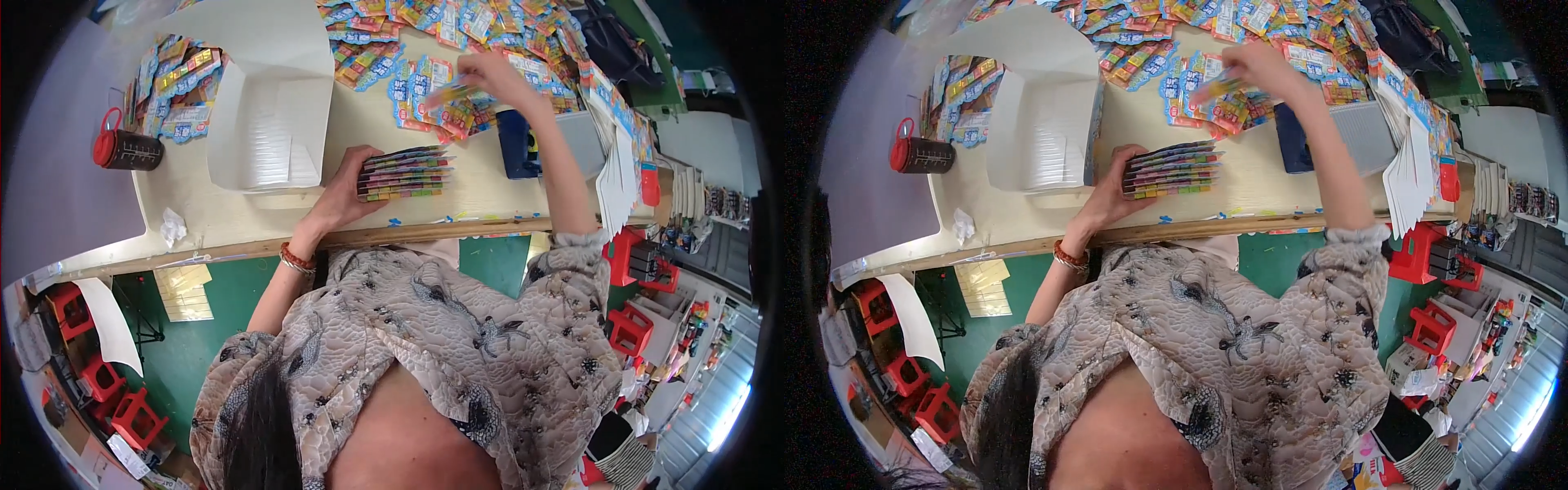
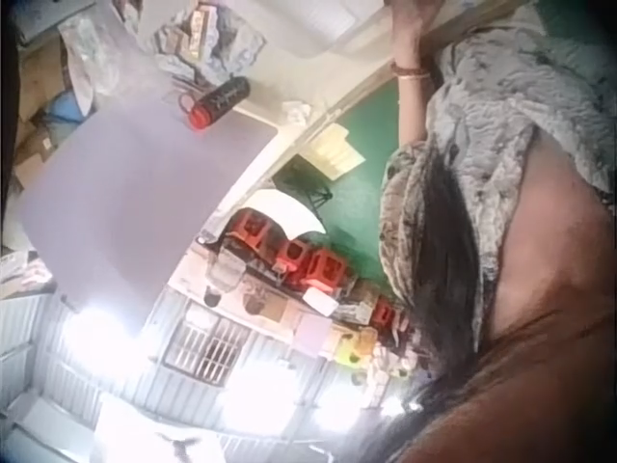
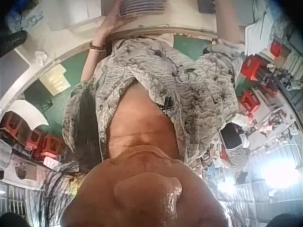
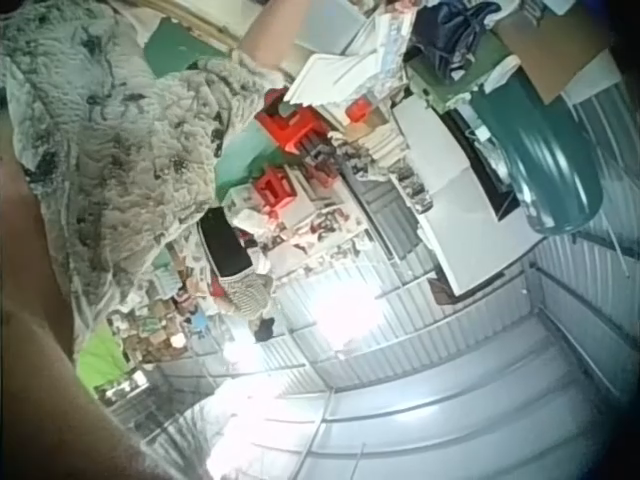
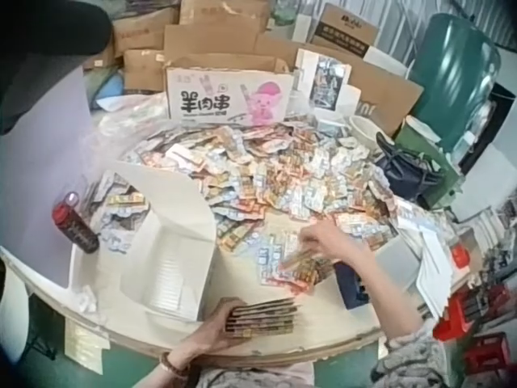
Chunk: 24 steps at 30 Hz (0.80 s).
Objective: Packing small colorful product packets into cardboard display boxes at a workbench.
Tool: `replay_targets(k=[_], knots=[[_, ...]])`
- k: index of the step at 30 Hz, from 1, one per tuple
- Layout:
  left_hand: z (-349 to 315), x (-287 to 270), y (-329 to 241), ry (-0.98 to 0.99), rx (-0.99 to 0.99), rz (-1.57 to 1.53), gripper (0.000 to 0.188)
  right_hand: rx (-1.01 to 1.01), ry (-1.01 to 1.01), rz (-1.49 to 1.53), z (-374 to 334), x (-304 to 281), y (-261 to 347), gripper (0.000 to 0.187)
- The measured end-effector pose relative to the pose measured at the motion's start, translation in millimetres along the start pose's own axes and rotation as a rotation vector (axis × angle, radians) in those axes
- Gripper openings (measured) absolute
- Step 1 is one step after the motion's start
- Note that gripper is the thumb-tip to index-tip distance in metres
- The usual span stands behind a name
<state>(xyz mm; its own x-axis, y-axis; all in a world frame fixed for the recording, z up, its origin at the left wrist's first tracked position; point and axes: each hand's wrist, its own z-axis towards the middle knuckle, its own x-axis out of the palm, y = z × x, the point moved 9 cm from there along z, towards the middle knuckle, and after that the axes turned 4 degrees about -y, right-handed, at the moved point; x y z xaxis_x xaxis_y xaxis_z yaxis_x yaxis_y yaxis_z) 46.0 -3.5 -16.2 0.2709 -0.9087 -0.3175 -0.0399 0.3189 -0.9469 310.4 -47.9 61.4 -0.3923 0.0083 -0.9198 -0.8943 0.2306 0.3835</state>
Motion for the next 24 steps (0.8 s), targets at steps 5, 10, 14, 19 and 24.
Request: replay_targets(k=[5, 10, 14, 19, 24], knots=[[-5.2, -11.8, -23.9, -0.233, 0.235, 0.28, 0.098, 0.012, 0.031, 0.285, -26.8, 42.0, 82.2, 0.018], [-2.1, 1.0, 0.3, -0.051, 0.019, -0.09, 0.103, 0.166, 0.087, 0.512, -30.0, 61.6, 66.3, 0.026], [3.9, -3.0, -8.5, -0.043, 0.104, 0.007, 0.093, -0.05, -0.2, -0.236, -25.6, 32.8, 9.2, 0.046], [2.1, -3.4, -10.0, -0.027, 0.048, -0.034, 0.079, 0.364, 0.146, 0.017, 3.4, 51.5, -14.0, 0.077], [3.7, -2.3, -10.6, -0.034, 0.091, 0.023, 0.081, 0.363, 0.017, -0.52, 5.5, 84.5, 36.4, 0.1]])
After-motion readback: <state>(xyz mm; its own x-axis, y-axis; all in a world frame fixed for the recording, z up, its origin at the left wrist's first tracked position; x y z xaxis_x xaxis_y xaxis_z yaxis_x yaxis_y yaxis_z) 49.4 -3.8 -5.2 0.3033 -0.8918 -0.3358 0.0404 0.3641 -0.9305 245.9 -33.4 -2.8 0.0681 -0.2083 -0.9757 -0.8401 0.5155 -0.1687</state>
